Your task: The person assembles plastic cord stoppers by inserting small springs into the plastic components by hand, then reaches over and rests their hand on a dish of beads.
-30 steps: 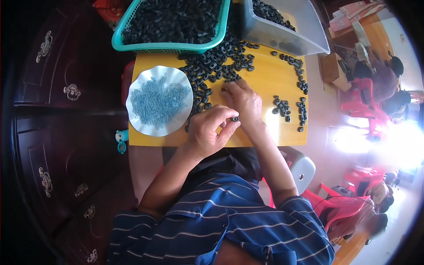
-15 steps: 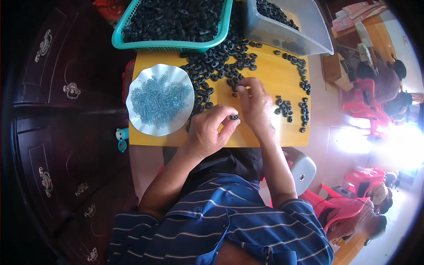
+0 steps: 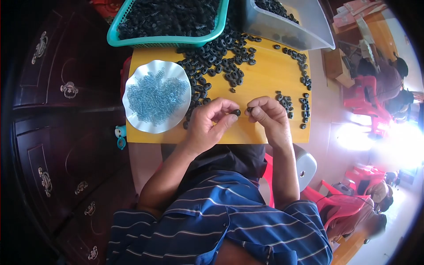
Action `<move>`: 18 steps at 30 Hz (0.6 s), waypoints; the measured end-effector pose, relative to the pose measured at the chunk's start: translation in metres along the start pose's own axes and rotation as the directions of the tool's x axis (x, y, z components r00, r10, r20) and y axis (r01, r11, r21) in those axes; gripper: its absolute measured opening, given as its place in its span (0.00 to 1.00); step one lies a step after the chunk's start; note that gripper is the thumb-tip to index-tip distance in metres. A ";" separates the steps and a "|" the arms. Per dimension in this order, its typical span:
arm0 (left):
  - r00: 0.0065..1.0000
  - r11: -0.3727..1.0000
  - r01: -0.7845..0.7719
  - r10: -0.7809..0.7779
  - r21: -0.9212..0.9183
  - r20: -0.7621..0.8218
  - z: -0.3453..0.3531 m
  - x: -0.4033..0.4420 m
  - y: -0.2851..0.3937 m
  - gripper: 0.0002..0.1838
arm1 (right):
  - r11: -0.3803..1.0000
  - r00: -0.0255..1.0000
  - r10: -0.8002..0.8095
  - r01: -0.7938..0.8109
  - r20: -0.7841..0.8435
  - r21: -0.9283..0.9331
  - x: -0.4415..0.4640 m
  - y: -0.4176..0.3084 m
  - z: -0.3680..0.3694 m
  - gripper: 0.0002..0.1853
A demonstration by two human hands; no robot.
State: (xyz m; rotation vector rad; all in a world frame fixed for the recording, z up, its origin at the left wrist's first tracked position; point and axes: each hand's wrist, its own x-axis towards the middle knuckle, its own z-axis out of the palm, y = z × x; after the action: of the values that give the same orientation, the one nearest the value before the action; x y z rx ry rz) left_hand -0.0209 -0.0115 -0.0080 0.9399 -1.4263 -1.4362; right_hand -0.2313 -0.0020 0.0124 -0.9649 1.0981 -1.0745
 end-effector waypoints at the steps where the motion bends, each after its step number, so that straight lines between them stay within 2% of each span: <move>1: 0.999 0.999 0.036 -0.036 -0.038 0.015 0.000 0.000 0.000 0.10 | 1.000 1.000 0.001 -0.001 0.007 -0.008 -0.002 -0.002 0.000 0.08; 5: 0.993 0.984 0.102 -0.092 -0.148 0.075 0.000 0.000 -0.002 0.08 | 1.000 0.999 0.021 -0.021 0.040 0.001 -0.005 -0.004 0.000 0.08; 7: 0.991 0.982 0.114 -0.103 -0.150 0.083 -0.001 0.000 -0.002 0.08 | 0.999 0.993 0.035 -0.034 0.112 -0.004 -0.004 -0.001 -0.002 0.08; 18: 0.983 0.978 0.165 -0.151 -0.131 0.109 -0.002 0.000 0.001 0.06 | 0.997 0.990 0.064 -0.057 0.124 -0.058 -0.004 0.002 -0.004 0.07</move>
State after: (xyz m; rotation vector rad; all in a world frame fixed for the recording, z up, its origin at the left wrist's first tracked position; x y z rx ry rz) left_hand -0.0189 -0.0117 -0.0067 0.9210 -1.3253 -1.6983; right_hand -0.2353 0.0021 0.0108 -1.0226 1.0507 -0.9263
